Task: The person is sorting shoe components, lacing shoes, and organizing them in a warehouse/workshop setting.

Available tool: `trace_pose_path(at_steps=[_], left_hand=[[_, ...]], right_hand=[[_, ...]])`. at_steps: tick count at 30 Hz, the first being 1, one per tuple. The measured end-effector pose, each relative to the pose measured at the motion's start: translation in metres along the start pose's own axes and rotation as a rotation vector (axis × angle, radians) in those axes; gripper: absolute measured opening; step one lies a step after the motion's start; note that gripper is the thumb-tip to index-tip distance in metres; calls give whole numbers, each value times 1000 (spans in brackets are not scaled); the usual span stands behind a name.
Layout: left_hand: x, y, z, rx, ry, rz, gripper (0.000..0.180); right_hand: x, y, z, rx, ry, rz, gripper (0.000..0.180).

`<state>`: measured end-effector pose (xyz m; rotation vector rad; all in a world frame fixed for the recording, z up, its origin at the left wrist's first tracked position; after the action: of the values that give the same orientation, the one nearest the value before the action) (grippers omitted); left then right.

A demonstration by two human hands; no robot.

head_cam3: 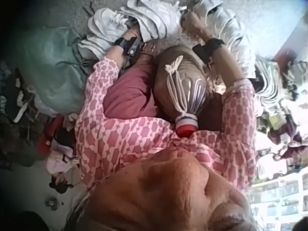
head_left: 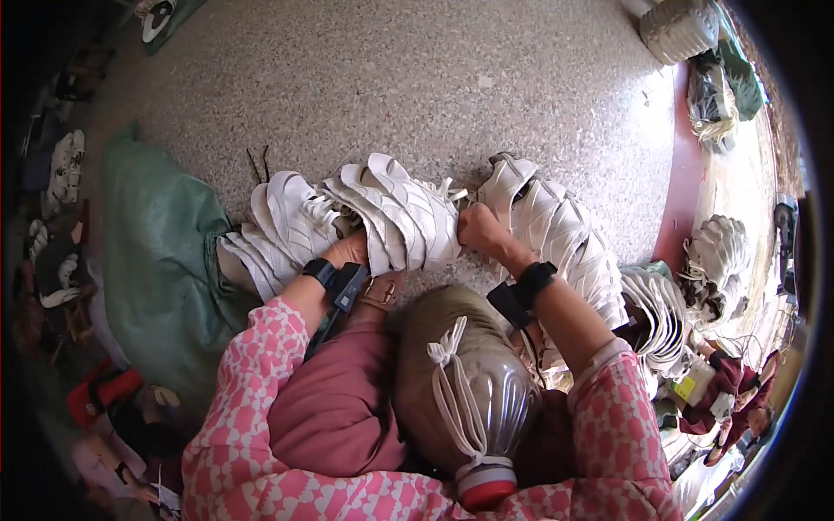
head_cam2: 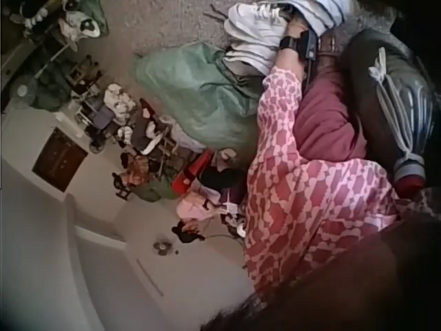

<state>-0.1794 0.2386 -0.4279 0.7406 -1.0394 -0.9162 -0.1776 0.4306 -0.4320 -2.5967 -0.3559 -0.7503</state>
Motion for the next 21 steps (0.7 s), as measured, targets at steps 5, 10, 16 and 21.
trace_pose_path(at_steps=[5,10,16,21], left_hand=[[4,-34,-12,-133,-65,109,48],[-14,-31,-8,-245,-50,126,48],[8,-41,11,-391,-25,157,47],[0,-31,8,-506,-5,178,46]], right_hand=[[2,5,-14,-32,-16,-40,18],[7,-4,-50,-243,-82,-37,27],[1,3,-67,-409,-186,-233,19],[19,2,-69,-45,-805,-177,17]])
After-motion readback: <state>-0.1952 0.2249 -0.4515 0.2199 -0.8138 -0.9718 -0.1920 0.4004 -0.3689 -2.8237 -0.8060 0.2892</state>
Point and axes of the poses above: each hand's wrist, its own x-axis away from the middle knuckle, its own y-axis out of the palm, z = x × y, the point moved 8 cm from there along -x, towards the middle knuckle, and after that the axes turned 5 degrees about -x, right-handed, at the moved point
